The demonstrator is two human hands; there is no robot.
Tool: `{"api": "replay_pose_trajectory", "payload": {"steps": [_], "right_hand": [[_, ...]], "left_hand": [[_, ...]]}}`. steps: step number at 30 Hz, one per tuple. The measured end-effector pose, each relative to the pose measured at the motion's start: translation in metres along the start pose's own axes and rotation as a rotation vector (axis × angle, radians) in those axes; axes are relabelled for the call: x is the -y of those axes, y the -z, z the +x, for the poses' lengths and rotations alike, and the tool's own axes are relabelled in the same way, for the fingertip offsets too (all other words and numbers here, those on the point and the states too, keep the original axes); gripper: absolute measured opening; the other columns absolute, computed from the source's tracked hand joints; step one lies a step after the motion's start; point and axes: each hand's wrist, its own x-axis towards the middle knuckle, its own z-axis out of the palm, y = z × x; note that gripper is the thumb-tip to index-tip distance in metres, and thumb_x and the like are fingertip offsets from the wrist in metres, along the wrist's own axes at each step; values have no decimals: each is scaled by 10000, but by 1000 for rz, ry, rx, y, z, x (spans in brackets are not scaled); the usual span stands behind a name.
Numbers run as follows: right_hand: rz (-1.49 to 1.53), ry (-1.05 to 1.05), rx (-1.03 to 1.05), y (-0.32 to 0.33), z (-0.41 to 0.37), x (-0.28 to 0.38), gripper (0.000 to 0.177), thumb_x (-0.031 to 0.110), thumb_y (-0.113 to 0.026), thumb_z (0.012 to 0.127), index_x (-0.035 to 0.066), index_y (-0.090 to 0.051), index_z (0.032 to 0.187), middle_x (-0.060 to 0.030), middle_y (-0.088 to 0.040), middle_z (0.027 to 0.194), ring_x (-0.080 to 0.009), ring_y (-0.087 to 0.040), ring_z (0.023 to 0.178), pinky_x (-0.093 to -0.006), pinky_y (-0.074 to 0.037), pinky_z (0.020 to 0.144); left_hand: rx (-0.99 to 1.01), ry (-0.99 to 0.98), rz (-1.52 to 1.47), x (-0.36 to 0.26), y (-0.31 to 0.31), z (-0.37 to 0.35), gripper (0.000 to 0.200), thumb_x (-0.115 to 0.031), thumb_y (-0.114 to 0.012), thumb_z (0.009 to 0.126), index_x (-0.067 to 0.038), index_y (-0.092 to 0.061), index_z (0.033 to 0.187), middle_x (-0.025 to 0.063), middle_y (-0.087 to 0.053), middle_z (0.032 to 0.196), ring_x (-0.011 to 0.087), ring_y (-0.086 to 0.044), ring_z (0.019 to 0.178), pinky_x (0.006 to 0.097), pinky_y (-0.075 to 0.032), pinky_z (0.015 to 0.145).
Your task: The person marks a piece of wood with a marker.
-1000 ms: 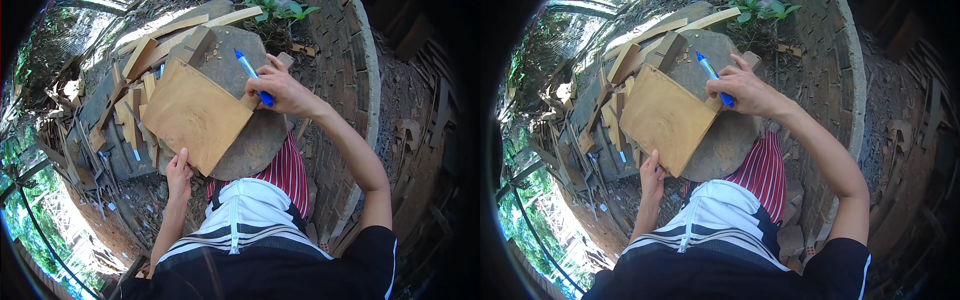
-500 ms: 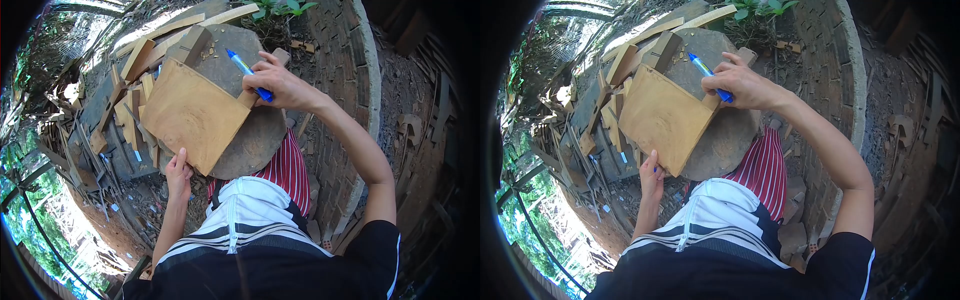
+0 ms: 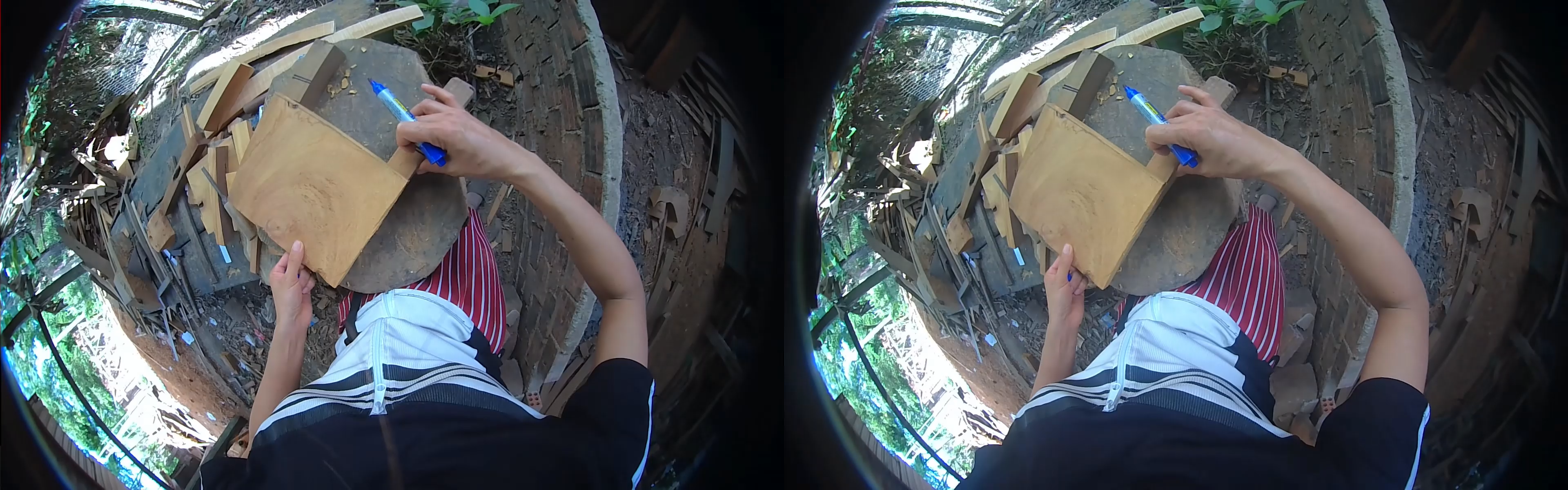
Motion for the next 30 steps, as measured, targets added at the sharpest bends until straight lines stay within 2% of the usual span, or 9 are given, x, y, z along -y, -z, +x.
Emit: {"api": "replay_pose_trajectory", "payload": {"steps": [12, 15, 18, 20, 22, 23, 27, 29, 30], "right_hand": [[-14, -7, 24, 2, 2, 3, 343, 40, -745, 705, 127, -522, 951, -12, -597, 876, -241, -589, 1025, -561, -207, 1162], [-29, -2, 23, 3, 3, 5, 356, 52, -760, 698, 126, -521, 951, -20, -599, 910, -254, -575, 1062, -547, -217, 1164], [-57, 8, 32, 4, 4, 7, 369, 40, -760, 691, 125, -526, 964, -24, -602, 952, -257, -556, 1111, -534, -220, 1170], [-92, -31, 46, 4, 4, 7, 442, 55, -792, 666, 108, -565, 1042, -23, -650, 1074, -251, -543, 1170, -514, -176, 1198], [-76, -66, 97, 12, 7, 11, 426, 38, -774, 679, 105, -564, 1044, -36, -650, 1124, -257, -532, 1204, -521, -178, 1195], [-60, -116, 140, 15, 8, 13, 411, 21, -756, 692, 102, -563, 1046, -48, -650, 1174, -263, -521, 1237, -529, -180, 1193], [-73, -79, 70, 15, 5, 24, 343, 10, -690, 757, 79, -580, 1075, -45, -639, 1017, -262, -564, 1145, -520, -262, 1148], [-64, -100, -100, 15, 3, 29, 332, 27, -677, 796, 61, -591, 1115, -73, -652, 1005, -284, -591, 1092, -468, -373, 1062], [-75, -93, -102, 13, 1, 29, 332, 27, -677, 796, 61, -591, 1115, -73, -652, 1005, -284, -591, 1092, -468, -373, 1062]], "left_hand": [[6, -1, -5, 0, 3, 3, 185, -264, -671, 935, -84, -628, 923, -97, -480, 670, 2, -277, 446, 197, -221, 423], [-10, -23, 21, 4, 2, 0, 211, -291, -640, 954, -81, -624, 944, -96, -454, 666, 1, -275, 446, 200, -217, 422], [-112, -78, -136, 8, 5, -3, 261, -318, -589, 982, -61, -628, 1007, -97, -394, 663, -2, -275, 470, 200, -208, 424], [-250, -274, 9, 1, 9, -2, 303, -333, -540, 1004, -56, -628, 1088, -85, -372, 680, 3, -278, 495, 198, -214, 433], [-291, -367, 2, -10, 7, 7, 315, -308, -527, 1010, -34, -639, 1117, -85, -367, 688, 3, -244, 514, 198, -201, 451], [-288, -511, 81, -22, 2, 9, 296, -286, -524, 1012, -31, -644, 1105, -84, -367, 686, 3, -254, 529, 198, -212, 469], [-191, -902, 364, -58, -32, 20, 223, -195, -525, 1009, -30, -655, 1086, -59, -377, 704, 23, -330, 610, 207, -294, 553], [-121, -960, 494, -68, -53, 20, 201, -164, -533, 998, -38, -649, 1102, -26, -402, 741, 57, -380, 655, 228, -331, 598], [-38, -1007, 633, -70, -64, 20, 190, -133, -540, 986, -45, -644, 1118, 6, -427, 779, 91, -430, 701, 248, -369, 642]]}}
